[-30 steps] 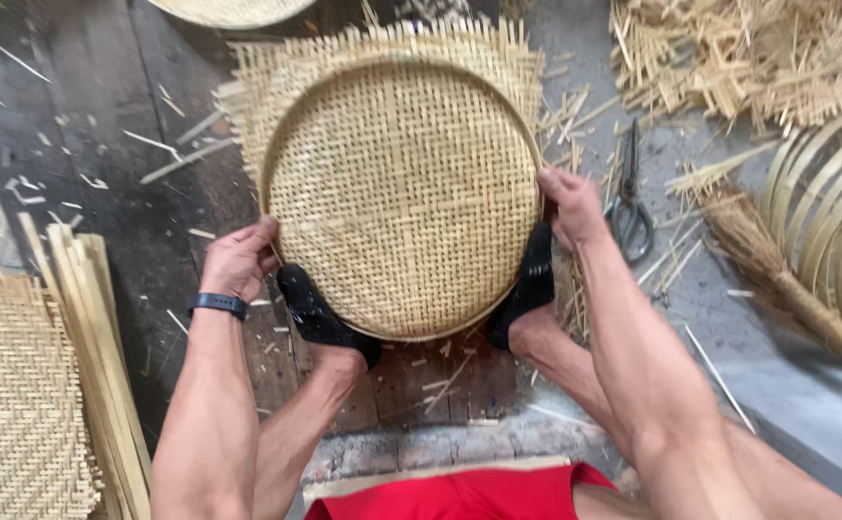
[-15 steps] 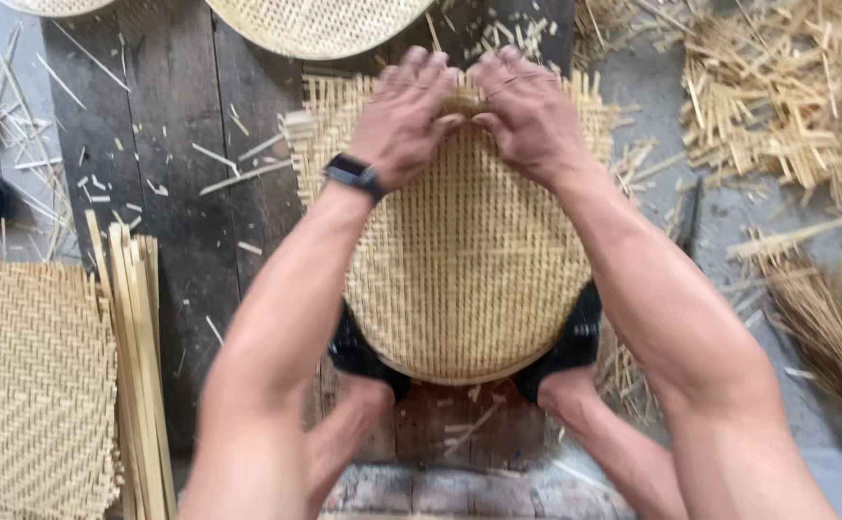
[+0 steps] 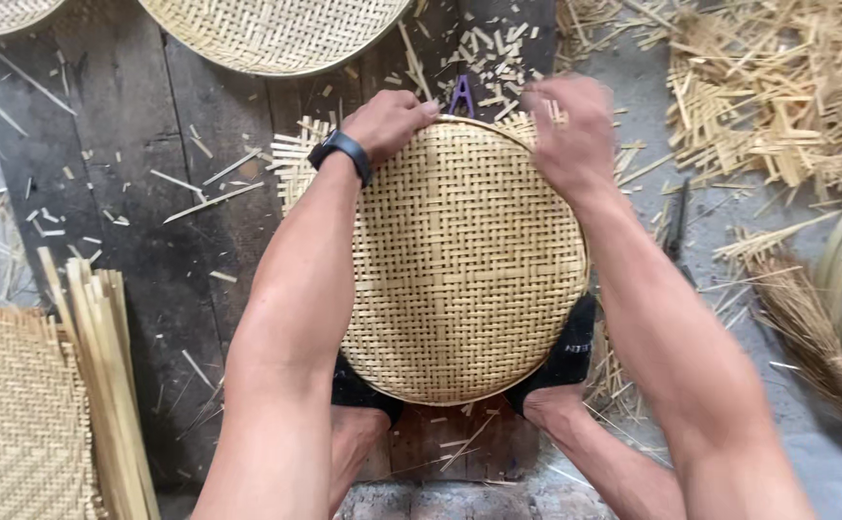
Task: The person assembles round woven baskets by placing a pre-woven mat over a circular frame, pressing it into shape, and trimming excess material with shears. The person repeats this process for multiple baskets.
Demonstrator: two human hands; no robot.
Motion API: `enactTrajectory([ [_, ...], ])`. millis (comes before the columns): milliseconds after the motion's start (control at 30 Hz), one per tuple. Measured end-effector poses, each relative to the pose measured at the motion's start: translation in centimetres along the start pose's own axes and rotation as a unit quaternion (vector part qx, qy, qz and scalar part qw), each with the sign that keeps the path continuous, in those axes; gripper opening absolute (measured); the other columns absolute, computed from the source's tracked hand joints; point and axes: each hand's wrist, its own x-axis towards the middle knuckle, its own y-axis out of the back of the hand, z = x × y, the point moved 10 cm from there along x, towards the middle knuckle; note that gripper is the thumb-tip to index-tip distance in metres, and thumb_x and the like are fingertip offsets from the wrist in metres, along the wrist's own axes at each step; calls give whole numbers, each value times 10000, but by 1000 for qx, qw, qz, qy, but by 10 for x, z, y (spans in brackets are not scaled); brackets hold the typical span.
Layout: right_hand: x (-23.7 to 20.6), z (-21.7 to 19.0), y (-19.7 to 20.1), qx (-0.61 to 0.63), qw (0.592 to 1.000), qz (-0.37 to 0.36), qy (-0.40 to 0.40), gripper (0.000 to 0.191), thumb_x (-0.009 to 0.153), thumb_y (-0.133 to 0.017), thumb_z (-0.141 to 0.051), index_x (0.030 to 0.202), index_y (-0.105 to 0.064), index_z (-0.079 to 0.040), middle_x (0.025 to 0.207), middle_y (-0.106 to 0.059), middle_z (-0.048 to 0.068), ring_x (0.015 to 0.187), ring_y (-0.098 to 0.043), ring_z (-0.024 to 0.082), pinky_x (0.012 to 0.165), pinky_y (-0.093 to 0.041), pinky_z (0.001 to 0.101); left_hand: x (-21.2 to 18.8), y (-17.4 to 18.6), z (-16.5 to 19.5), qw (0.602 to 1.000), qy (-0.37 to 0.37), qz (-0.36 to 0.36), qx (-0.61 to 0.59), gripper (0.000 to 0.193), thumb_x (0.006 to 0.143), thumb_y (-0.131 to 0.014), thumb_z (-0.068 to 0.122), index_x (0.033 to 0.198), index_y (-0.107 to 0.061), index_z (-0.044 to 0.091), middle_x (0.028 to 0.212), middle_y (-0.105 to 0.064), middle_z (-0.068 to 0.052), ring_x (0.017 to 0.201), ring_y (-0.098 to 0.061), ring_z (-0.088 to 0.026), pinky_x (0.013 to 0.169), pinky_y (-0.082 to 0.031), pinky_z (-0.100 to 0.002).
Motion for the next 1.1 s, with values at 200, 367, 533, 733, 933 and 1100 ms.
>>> enactTrajectory([
  [200, -60, 82, -32, 66, 977, -100, -177, 507, 1102, -320, -388, 1056, -580, 44, 1085, -637, 238, 1041, -580, 341, 958, -443, 434, -1, -4, -6, 1000, 18, 11, 0, 461, 937, -580, 549, 1064, -720, 129, 963, -742, -95, 943, -688, -242, 863, -499, -409],
  [367, -67, 103, -56, 142, 966, -121, -180, 487, 1074, -325, -396, 1085, -574, 23, 1077, -638, 207, 1040, -578, 293, 956, -443, 397, -10, 1, 5, 1000, 5, 20, 16, 448, 933, -604, 519, 1042, -719, 99, 988, -734, -97, 936, -682, -248, 865, -501, -413],
  [533, -75, 99, -46, 217, 958, -143, -123, 502, 1118, -274, -422, 1177, -555, -9, 1143, -606, 144, 1096, -543, 255, 996, -402, 382, -23, 1, 9, 999, 34, -6, 3, 512, 968, -546, 556, 1095, -696, 83, 1017, -721, -99, 983, -668, -241, 878, -491, -400],
  [733, 0, 21, -22, 244, 966, 85, 0, 393, 1131, -421, -361, 1161, -621, -24, 1099, -595, 115, 1012, -587, 232, 909, -511, 378, -11, 0, 12, 991, -66, -13, -119, 538, 1054, -417, 505, 1240, -620, 42, 1167, -681, -133, 1075, -612, -246, 947, -473, -370],
  [933, 43, -81, -140, -70, 961, -259, -60, 436, 1054, -450, -508, 1191, -646, -144, 983, -681, 156, 934, -636, 358, 856, -491, 491, -42, 65, 3, 896, -217, 303, -242, 541, 1104, -445, 415, 1400, -525, -30, 1313, -650, -216, 1216, -627, -303, 1032, -500, -424],
  [1100, 38, -98, -136, -113, 923, -352, -108, 483, 1016, -417, -583, 1133, -696, -207, 1025, -735, 73, 982, -700, 270, 868, -552, 458, -89, 54, -79, 966, 22, 245, 73, 555, 1161, -449, 414, 988, -793, 15, 877, -737, -192, 805, -713, -308, 772, -528, -417],
])
